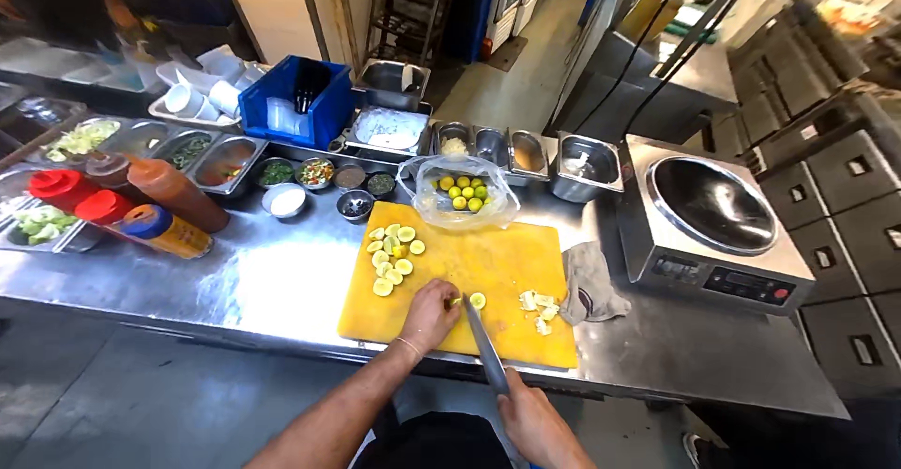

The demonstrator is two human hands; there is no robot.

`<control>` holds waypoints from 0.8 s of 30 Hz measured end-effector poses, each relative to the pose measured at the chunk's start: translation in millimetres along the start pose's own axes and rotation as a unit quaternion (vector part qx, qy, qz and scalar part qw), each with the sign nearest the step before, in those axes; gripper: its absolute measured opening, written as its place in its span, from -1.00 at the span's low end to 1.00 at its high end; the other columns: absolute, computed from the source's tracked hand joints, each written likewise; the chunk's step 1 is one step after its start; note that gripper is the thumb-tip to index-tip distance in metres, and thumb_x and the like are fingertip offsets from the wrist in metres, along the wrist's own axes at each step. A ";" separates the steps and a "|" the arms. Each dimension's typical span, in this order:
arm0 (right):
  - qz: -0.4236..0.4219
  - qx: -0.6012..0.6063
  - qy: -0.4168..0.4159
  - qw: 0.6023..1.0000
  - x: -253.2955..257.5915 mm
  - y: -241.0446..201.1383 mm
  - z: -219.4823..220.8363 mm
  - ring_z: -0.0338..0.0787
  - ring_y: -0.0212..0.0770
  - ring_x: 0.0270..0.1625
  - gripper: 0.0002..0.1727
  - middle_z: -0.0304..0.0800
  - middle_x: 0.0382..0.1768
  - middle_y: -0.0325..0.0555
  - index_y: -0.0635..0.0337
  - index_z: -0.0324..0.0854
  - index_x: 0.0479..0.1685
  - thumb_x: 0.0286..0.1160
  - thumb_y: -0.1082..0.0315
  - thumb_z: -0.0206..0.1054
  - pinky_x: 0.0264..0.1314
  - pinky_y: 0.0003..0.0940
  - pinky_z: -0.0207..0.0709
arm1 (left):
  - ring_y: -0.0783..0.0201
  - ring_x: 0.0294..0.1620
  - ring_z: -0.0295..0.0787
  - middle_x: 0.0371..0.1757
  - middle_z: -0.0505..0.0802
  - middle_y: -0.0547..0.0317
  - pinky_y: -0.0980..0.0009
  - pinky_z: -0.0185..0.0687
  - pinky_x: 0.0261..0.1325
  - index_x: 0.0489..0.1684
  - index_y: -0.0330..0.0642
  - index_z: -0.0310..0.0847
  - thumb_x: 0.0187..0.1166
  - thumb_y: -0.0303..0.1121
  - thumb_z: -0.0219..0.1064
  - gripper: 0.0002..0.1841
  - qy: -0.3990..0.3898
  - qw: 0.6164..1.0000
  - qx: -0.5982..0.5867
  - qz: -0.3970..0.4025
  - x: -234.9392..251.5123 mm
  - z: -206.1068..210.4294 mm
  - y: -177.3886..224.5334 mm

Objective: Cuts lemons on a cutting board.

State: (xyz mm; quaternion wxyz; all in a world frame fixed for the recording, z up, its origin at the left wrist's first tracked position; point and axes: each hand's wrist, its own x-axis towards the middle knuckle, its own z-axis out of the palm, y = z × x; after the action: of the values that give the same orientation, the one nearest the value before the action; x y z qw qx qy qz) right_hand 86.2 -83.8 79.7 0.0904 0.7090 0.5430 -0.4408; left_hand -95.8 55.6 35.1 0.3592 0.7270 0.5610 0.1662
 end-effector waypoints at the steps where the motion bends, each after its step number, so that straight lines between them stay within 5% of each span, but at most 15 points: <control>1: -0.007 0.035 -0.001 0.999 3.1 6.0 -0.6 0.87 0.02 -0.28 -0.53 0.79 -0.24 0.07 0.07 0.29 0.60 0.79 0.15 0.07 -0.15 -0.01 0.75 | 0.15 0.10 0.78 0.05 0.83 0.04 0.15 0.69 0.29 0.05 -0.18 0.79 0.54 -0.29 0.43 -0.76 -0.026 0.999 0.018 -0.025 0.5 -2.7 7.2; 3: -0.015 0.117 -0.019 0.993 8.0 14.6 0.6 0.81 -0.15 -0.53 -0.58 0.75 -0.40 -0.06 0.06 0.32 0.52 0.79 0.16 0.07 -0.40 -0.19 0.76 | 0.10 0.07 0.81 -0.01 0.85 0.01 0.09 0.69 0.28 0.01 -0.18 0.82 0.57 -0.16 0.44 -0.71 -0.062 0.996 0.040 -0.043 0.7 -3.9 13.7; 5: -0.029 0.175 -0.031 0.984 10.3 19.0 2.3 0.78 -0.20 -0.59 -0.63 0.74 -0.43 -0.10 0.07 0.34 0.45 0.80 0.16 0.07 -0.46 -0.25 0.75 | 0.09 0.10 0.83 0.00 0.88 0.00 0.04 0.67 0.33 0.03 -0.17 0.84 0.62 -0.06 0.42 -0.65 -0.088 0.995 0.045 -0.033 0.7 -7.8 13.7; 9: -0.059 0.225 -0.028 0.972 11.2 23.0 4.3 0.77 -0.22 -0.60 -0.61 0.75 -0.43 -0.12 0.06 0.33 0.47 0.82 0.12 0.06 -0.49 -0.27 0.73 | 0.14 0.13 0.83 0.12 0.86 0.03 0.11 0.68 0.36 0.25 -0.14 0.78 0.63 -0.29 0.43 -0.70 -0.085 0.993 0.036 0.077 -4.5 -10.1 -9.2; 13: -0.077 0.243 -0.038 0.966 13.9 22.3 4.5 0.76 -0.22 -0.63 -0.64 0.75 -0.44 -0.12 0.07 0.35 0.41 0.81 0.12 0.07 -0.51 -0.30 0.73 | 0.15 0.17 0.79 0.11 0.85 0.07 0.15 0.67 0.38 0.16 -0.06 0.85 0.55 -0.37 0.49 -0.74 -0.066 0.979 0.058 0.186 -5.4 -2.7 -23.2; 24: -0.094 0.270 -0.062 0.956 39.8 9.5 -0.1 0.74 -0.25 -0.63 -0.59 0.70 -0.50 -0.15 0.12 0.32 0.49 0.85 0.10 0.04 -0.50 -0.32 0.73 | 0.11 0.09 0.85 0.09 0.86 0.05 0.12 0.76 0.25 0.08 -0.10 0.84 0.55 -0.49 0.43 -0.78 -0.087 0.961 0.124 0.231 2.8 -2.5 -16.1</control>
State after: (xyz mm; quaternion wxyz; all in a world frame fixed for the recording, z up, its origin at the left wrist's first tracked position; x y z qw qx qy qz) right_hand 95.1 -60.0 47.7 -0.1126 0.6242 0.4616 -0.6202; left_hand -107.7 60.9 24.9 0.2653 0.8873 0.3606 0.1105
